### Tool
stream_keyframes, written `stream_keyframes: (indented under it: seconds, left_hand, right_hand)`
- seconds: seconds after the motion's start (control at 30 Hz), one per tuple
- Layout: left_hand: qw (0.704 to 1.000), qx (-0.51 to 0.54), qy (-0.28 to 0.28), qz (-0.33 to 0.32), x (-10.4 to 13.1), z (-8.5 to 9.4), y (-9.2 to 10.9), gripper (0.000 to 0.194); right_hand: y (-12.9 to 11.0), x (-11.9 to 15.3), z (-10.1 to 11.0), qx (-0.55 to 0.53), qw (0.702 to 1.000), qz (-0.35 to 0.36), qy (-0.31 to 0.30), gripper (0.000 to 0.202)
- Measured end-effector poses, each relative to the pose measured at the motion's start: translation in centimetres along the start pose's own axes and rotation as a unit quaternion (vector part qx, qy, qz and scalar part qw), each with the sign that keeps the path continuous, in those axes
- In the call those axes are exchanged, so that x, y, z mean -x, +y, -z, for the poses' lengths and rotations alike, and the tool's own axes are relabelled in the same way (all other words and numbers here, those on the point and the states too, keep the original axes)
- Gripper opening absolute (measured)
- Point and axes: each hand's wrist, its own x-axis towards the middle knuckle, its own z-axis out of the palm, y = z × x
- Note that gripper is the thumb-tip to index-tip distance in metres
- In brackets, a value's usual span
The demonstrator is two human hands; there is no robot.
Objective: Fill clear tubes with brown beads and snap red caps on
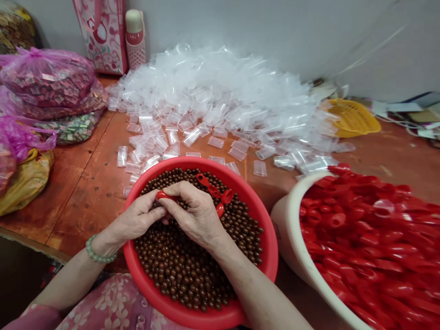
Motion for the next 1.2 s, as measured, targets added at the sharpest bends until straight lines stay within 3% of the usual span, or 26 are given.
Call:
stream_keyframes:
  seconds: [0.2, 0.43, 0.57, 0.67, 0.73, 0.97, 1.2]
  left_hand:
    - [0.998, 0.053, 0.008, 0.017, 0.2, -0.1, 0.3, 0.013]
    - [0.999, 0.018, 0.050, -0.011, 0.1, -0.1, -0.1, 0.020]
    - [0.997, 0.077, 0.025, -0.010, 0.5, 0.0, 0.3, 0.022]
    - [0.992, 0.125, 0.030, 0.011, 0.8, 0.1, 0.7, 0.024]
    - [0.986, 0.158, 0.031, 0.030, 0.8, 0.1, 0.9, 0.028]
    - [0.974, 0.225, 0.023, 0.014, 0.3, 0.3, 0.5, 0.041]
    - [0.964, 0.264, -0.006, 0.018, 0.3, 0.6, 0.3, 0.040]
  right_hand:
    - [0.5, 0.4, -1.0, 0.031, 0.997, 0.026, 0.060, 0.004]
    - [1.0, 0.5, -2.1, -0.018, 0.995, -0.016, 0.092, 0.010]
    - [0.9, 0.6, -1.7, 0.065, 0.993, 0.080, 0.049, 0.016]
    - [0.7, 0.6, -1.4, 0.154, 0.971, 0.181, 0.022, 0.053]
    - [0.7, 0.5, -1.5, 0.212, 0.954, 0.211, 0.004, 0.073]
    - [0.8, 0.3, -2.0, 0.310, 0.919, 0.242, 0.028, 0.060]
    - [1.0, -0.2, -1.6, 0.343, 0.888, 0.304, 0.045, 0.066]
